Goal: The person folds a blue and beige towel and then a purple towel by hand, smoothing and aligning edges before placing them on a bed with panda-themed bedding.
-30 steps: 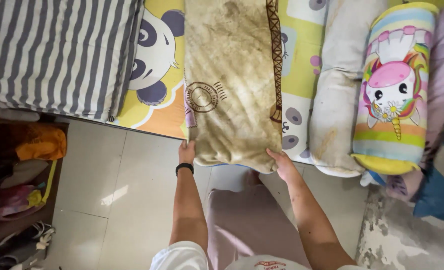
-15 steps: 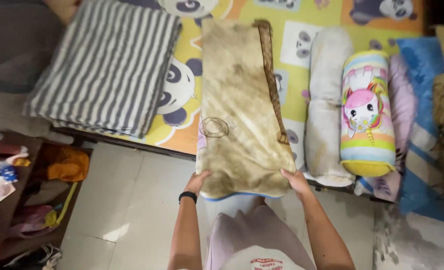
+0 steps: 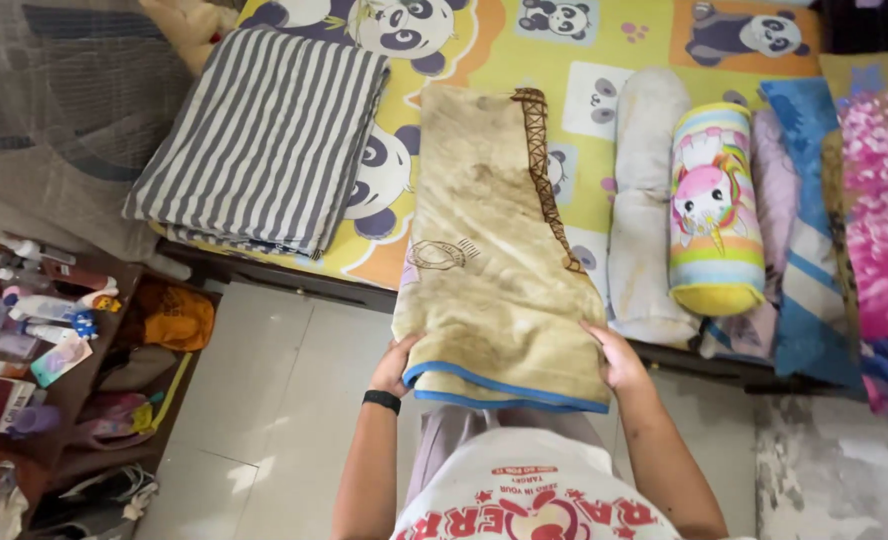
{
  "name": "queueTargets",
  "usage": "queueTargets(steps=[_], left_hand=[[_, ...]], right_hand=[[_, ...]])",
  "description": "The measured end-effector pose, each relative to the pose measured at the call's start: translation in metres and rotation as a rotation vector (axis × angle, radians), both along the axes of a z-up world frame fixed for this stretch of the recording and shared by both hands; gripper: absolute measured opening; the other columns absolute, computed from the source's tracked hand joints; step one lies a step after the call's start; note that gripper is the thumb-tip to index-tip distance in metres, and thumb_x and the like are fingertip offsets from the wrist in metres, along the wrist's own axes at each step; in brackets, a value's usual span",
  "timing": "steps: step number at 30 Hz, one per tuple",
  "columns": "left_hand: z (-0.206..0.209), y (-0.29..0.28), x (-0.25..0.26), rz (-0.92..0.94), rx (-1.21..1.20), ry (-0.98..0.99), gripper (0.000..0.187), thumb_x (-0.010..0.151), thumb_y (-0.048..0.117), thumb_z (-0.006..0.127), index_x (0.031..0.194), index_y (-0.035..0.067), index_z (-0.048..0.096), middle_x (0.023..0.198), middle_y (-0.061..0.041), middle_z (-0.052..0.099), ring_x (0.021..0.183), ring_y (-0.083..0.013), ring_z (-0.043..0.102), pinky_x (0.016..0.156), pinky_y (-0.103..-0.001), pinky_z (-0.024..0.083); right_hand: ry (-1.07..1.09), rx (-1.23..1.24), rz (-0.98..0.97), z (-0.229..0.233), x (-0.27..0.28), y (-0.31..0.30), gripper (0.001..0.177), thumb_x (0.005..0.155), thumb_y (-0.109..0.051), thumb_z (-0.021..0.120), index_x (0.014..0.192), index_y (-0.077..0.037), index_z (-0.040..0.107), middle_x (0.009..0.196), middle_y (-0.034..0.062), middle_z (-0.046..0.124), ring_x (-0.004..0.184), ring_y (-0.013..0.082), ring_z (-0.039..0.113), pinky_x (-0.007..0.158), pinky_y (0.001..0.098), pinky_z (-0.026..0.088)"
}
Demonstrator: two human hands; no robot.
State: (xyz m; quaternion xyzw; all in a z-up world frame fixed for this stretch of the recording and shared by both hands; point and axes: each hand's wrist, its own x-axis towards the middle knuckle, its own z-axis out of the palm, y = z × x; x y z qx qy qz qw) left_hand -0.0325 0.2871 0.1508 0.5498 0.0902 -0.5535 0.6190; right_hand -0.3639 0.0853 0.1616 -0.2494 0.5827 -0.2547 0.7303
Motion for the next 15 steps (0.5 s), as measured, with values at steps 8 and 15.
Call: queueTargets(steps=[8,15], left_hand=[[0.032,0.029,-0.004,0.107,-0.134,0.023,0.058,0.082,0.011,0.083,0.133,-0.001,0.059,0.109,-0.025,0.071,0.091,-0.0364,0.074,0.080,-0.052,0.061],[0.098,0.046,-0.002,0.162,-0.246,-0.005,0.043,0.083,0.008,0.080,0.122,-0.004,0.066,0.099,-0.024,0.073,0.081,-0.0323,0.075,0.071,-0.045,0.063]], right_hand=[[-0.112,-0.049,-0.009,0.007,-0.016,0.012,0.061,0.085,-0.024,0.085,0.138,-0.005,0.060,0.119,0.0251,0.069,0.101,0.0418,0.071,0.085,0.0635,0.057],[-0.131,-0.030,-0.001,0.049,-0.036,0.015,0.058,0.087,-0.023,0.081,0.137,-0.001,0.059,0.120,0.0260,0.068,0.103,0.0397,0.071,0.089,0.0594,0.056]])
